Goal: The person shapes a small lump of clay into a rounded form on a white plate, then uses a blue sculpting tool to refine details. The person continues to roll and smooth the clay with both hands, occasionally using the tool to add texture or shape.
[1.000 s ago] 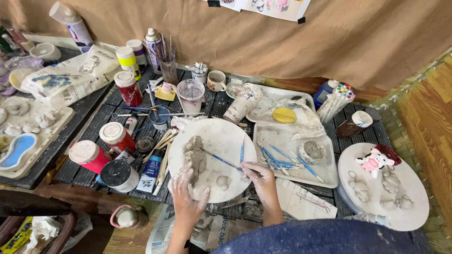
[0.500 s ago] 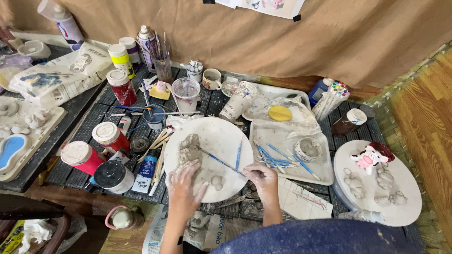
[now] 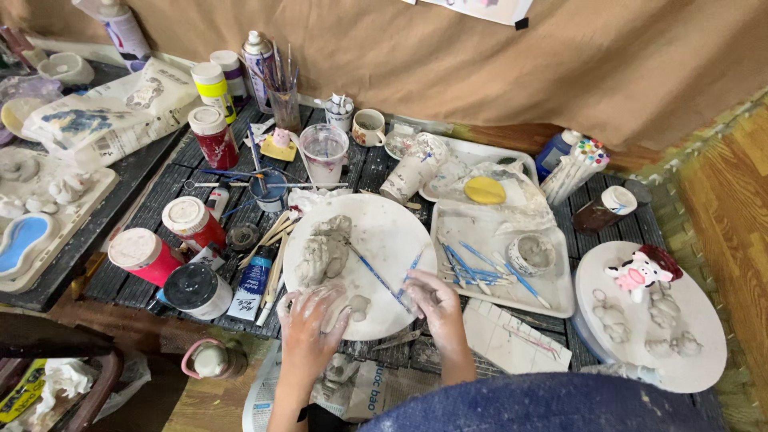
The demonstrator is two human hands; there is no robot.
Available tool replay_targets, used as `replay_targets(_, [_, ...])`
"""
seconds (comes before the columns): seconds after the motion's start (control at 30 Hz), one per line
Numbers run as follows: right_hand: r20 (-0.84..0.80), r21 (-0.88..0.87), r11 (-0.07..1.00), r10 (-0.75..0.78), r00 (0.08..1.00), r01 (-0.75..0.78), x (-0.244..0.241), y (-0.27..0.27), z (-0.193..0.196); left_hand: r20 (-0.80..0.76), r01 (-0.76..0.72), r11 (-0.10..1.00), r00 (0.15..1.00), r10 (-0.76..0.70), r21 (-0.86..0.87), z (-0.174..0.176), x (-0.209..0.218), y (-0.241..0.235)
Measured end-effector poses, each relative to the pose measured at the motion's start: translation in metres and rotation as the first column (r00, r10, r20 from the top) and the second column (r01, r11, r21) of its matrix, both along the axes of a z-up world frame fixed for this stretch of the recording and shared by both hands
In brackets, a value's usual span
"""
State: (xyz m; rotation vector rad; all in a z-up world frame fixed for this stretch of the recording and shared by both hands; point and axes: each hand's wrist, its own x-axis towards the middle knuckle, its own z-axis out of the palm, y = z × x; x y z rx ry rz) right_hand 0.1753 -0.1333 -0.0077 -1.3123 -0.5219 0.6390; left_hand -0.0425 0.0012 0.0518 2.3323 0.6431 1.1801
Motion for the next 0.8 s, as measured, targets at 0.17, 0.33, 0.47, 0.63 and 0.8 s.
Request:
replay_targets(0.17, [0.048,-0.050,0.999,0.010,0.999,-0.008,-0.017,0.004,-0.008,-0.070,0.065,0.994,0.996,-0.060,0.084,-0.009,0.011,-0.010])
replay_targets(0.33, [0.059,0.244,0.949,0.189,0.980,-0.198,-0.027,0.008,-0.028,-0.017,0.108,0.994,0.994,-0.108,0.032,-0.015,0.022,-0.028])
replay_targets(0.47, [-0.120,0.237,0.942,0.273,0.955,-0.239,-0.031,0.004,-0.026,0.057,0.154,0.987,0.986,-0.156,0.037,-0.016,0.025,-0.031])
replay_targets(0.63, [0.085,0.116,0.966,0.223,0.971,-0.232,-0.027,-0.004,-0.015,0.179,0.107,0.987,0.976,-0.127,0.120,-0.010,0.026,-0.029])
replay_targets(0.8, [0.150,0.140,0.948,0.266,0.952,-0.287,-0.025,-0.009,-0.014,0.213,0.144,0.987,0.964,-0.157,0.075,-0.002,0.024,-0.027])
